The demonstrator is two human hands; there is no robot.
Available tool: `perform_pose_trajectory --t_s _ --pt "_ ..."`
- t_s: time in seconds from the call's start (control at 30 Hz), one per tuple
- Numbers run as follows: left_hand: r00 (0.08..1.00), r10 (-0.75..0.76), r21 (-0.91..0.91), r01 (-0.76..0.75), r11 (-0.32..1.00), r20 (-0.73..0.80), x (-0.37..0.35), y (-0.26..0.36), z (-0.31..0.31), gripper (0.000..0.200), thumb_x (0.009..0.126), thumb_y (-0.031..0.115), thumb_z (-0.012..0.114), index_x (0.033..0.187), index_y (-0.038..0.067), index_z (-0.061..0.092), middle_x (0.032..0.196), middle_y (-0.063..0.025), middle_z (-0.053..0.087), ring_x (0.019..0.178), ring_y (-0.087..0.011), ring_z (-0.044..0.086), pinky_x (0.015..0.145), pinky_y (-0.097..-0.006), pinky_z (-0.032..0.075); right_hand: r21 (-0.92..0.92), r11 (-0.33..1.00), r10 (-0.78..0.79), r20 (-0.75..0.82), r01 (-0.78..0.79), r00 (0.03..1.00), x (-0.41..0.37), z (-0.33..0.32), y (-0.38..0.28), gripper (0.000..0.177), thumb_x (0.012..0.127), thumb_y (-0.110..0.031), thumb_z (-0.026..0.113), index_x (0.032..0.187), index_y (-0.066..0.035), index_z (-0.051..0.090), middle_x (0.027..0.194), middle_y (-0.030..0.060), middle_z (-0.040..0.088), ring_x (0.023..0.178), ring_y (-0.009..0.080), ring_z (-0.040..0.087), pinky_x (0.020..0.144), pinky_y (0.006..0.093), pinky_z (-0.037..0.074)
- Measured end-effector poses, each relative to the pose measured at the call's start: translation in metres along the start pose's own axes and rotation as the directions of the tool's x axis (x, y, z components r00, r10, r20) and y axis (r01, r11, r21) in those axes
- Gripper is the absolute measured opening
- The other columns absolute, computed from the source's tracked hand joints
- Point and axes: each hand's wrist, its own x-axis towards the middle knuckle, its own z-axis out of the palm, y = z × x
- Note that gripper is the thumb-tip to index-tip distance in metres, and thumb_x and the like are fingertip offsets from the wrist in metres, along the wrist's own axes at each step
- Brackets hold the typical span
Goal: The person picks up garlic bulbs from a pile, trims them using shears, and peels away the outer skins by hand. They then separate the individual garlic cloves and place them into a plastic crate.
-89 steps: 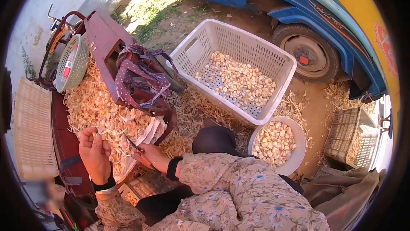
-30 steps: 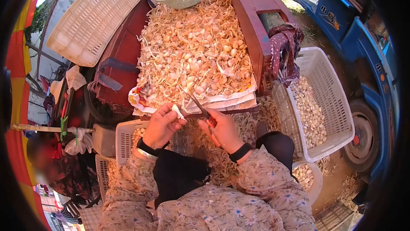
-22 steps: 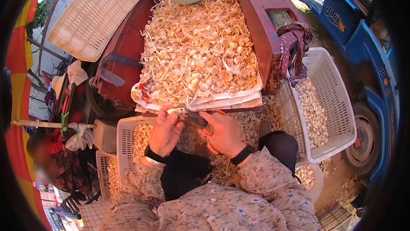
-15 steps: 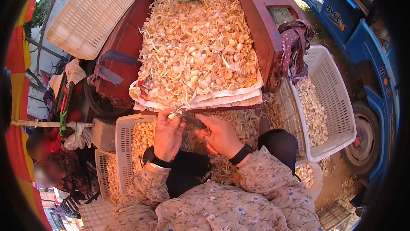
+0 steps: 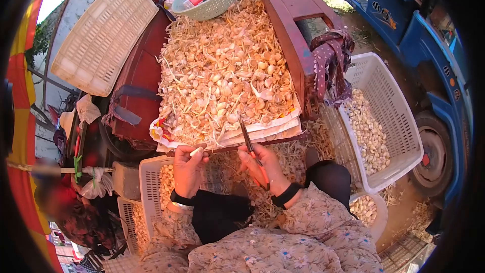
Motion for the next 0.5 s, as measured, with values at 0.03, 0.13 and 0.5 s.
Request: perform_pose_trajectory --t_s 0.03,0.13,0.5 --pt "1.0 -0.021 0.041 0.021 0.999 -0.017 0.013 -0.001 -0.003 0.015 0.08 -0.003 0.054 0.087 0.006 0.044 0.087 -0.0094 0.057 0.07 -0.0135 0.057 0.061 -0.0234 0.048 -0.008 1.0 -0.013 0.001 0.013 1.0 0.004 -0.006 0.0 0.032 0.084 -0.026 0.059 0.106 -0.003 0.053 0.067 0.0018 0.058 0.049 0.003 0.044 0.044 0.0174 0.033" --pt "0.998 -0.062 0.231 0.06 0.971 -0.001 0.06 -0.006 0.007 0.013 0.076 0.0 0.056 0.081 0.006 0.046 0.076 -0.0093 0.059 0.064 -0.0151 0.057 0.053 -0.0241 0.046 -0.043 0.992 -0.123 -0.09 0.119 0.988 0.008 -0.004 0.0 0.035 0.083 -0.027 0.06 0.107 -0.003 0.052 0.068 0.0019 0.058 0.048 0.0022 0.043 0.044 0.0172 0.033" --pt "0.965 0.069 0.956 -0.259 0.135 0.252 0.12 -0.027 0.01 0.02 0.068 0.02 0.066 0.078 0.003 0.065 0.08 -0.0166 0.062 0.072 -0.0323 0.059 0.065 -0.0385 0.046 -0.02 0.997 -0.081 -0.097 0.08 0.992 0.016 -0.007 -0.003 0.031 0.082 -0.017 0.062 0.104 0.002 0.051 0.073 0.0029 0.057 0.064 0.0075 0.053 0.062 0.0193 0.042"
